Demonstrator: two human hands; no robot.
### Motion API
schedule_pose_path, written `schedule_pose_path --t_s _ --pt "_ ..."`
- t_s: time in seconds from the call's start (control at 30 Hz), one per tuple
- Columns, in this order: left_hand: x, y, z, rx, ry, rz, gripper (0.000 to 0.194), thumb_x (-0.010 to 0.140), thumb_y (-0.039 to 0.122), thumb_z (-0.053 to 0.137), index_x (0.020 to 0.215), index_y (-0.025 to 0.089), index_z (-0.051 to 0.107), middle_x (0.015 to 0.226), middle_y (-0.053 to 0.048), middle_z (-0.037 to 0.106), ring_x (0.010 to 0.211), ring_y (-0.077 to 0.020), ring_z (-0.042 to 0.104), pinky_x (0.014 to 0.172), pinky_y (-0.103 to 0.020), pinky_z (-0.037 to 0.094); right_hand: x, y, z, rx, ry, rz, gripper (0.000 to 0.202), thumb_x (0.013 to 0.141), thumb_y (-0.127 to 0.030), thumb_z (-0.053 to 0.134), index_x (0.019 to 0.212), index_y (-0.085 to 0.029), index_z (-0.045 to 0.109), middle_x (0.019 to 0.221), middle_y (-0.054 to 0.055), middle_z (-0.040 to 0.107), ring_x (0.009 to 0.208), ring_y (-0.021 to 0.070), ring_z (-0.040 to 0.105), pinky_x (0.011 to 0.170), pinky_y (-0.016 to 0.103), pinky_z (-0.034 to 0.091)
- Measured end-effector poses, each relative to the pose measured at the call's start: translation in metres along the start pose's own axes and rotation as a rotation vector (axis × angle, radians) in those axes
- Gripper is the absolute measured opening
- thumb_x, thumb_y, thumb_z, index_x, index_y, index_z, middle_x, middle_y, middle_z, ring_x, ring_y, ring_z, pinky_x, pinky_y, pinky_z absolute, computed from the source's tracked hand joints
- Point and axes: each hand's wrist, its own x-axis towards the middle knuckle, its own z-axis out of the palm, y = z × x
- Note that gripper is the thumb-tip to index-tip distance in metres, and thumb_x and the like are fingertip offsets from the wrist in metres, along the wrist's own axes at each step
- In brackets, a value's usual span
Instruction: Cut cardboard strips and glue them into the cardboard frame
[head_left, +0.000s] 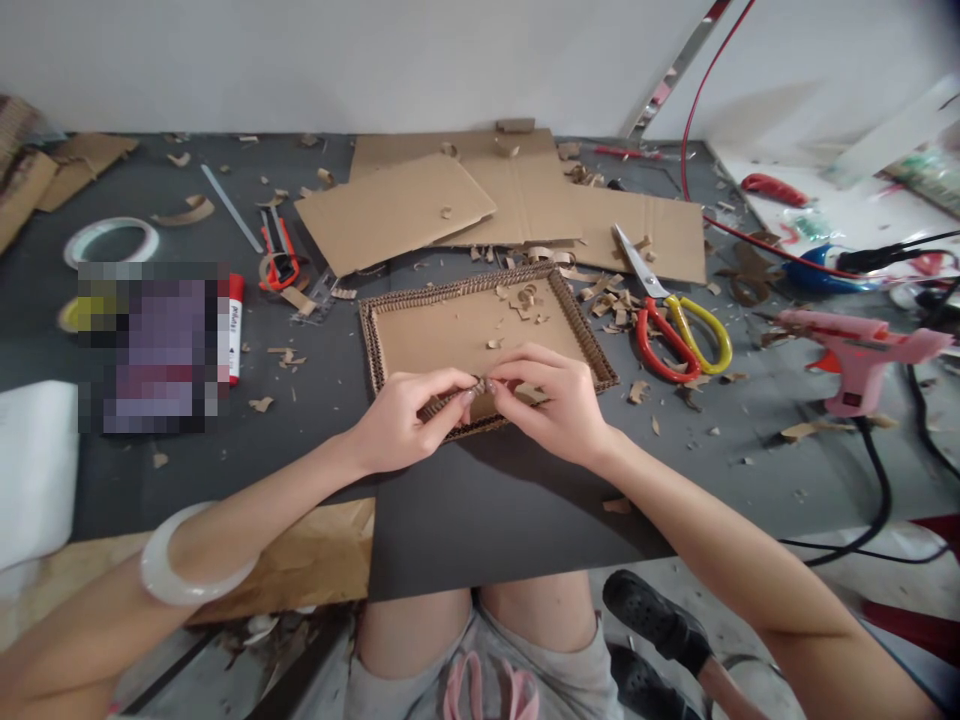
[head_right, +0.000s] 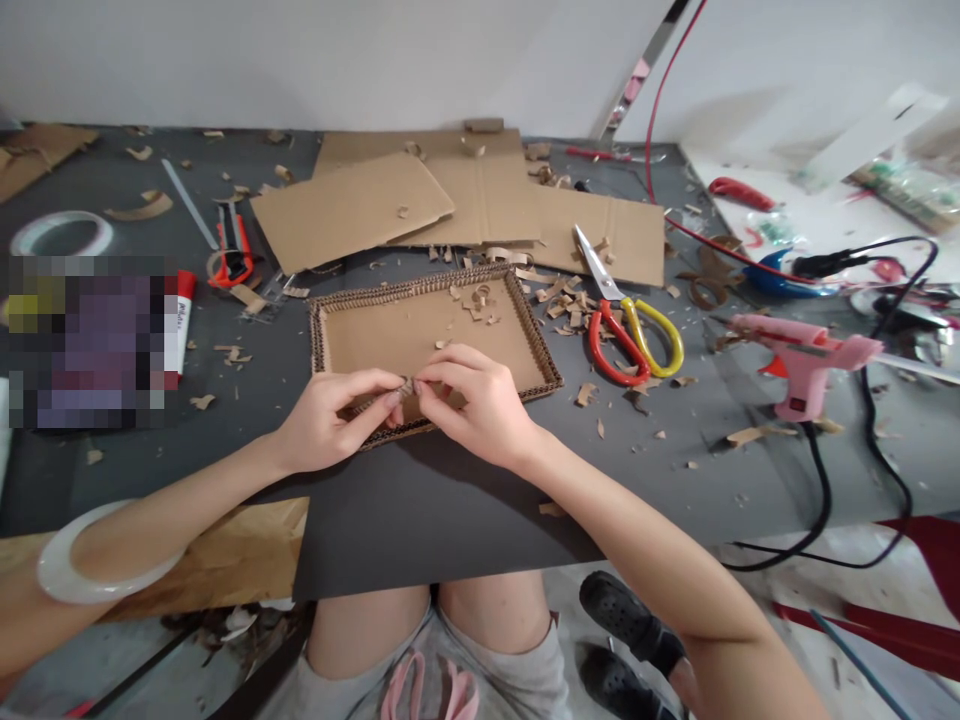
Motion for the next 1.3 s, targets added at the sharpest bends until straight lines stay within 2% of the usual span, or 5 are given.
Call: schedule_pose_path --t_s 0.47,0.7,1.07,1.2,1.3 --pt "0.0 0.001 0.0 -0.12 0.012 -0.079 0.016 0.089 0.022 0.045 0.084 0.015 0.059 0.065 0.0 0.063 0.055 -0.0086 0.06 0.052 -0.016 0.047 0.011 0.02 -0.03 -0.42 0.24 0.278 0.013 0.079 -0.017 0.054 0.069 -0.019 0.062 0.071 0.005 0.062 0.067 0.0172 0.058 0.063 0.032 0.052" --pt "-0.002 -0.002 0.002 -0.08 -0.019 -0.056 0.018 0.09 0.022 0.045 0.092 0.014 0.061 0.07 -0.002 0.066 0.059 -0.01 0.062 0.059 -0.019 0.049 0.014 0.012 -0.037 -0.491 -0.093 0.032 0.053 0.077 -0.002 0.043 0.126 -0.022 0.051 0.131 0.013 0.048 0.121 0.0307 0.043 0.096 0.053 0.043" --pt "-0.002 -0.003 0.002 -0.055 0.056 -0.096 0.017 0.09 0.023 0.044 0.091 0.015 0.059 0.066 0.0 0.065 0.054 -0.0092 0.06 0.055 -0.019 0.047 0.042 0.045 -0.052 -0.019 -0.674 0.261 0.026 0.087 -0.033 0.048 0.099 -0.019 0.065 0.077 0.003 0.07 0.066 0.0141 0.065 0.063 0.029 0.055" --pt "-0.003 -0.004 0.004 -0.099 0.066 -0.107 0.016 0.09 0.023 0.044 0.092 0.015 0.058 0.067 0.0 0.064 0.057 -0.009 0.061 0.055 -0.017 0.047 0.054 0.053 -0.064 -0.229 -0.092 0.125 0.033 0.083 -0.021 0.049 0.115 -0.02 0.059 0.119 0.011 0.061 0.104 0.0217 0.061 0.079 0.036 0.054" --pt "-0.002 -0.001 0.004 -0.139 0.078 -0.115 0.016 0.09 0.024 0.044 0.091 0.015 0.057 0.066 0.0 0.063 0.057 -0.0089 0.061 0.054 -0.017 0.047 0.055 0.051 -0.073 -0.367 -0.002 0.135 0.033 0.082 -0.018 0.048 0.114 -0.021 0.06 0.124 0.011 0.057 0.11 0.0226 0.058 0.084 0.036 0.052"
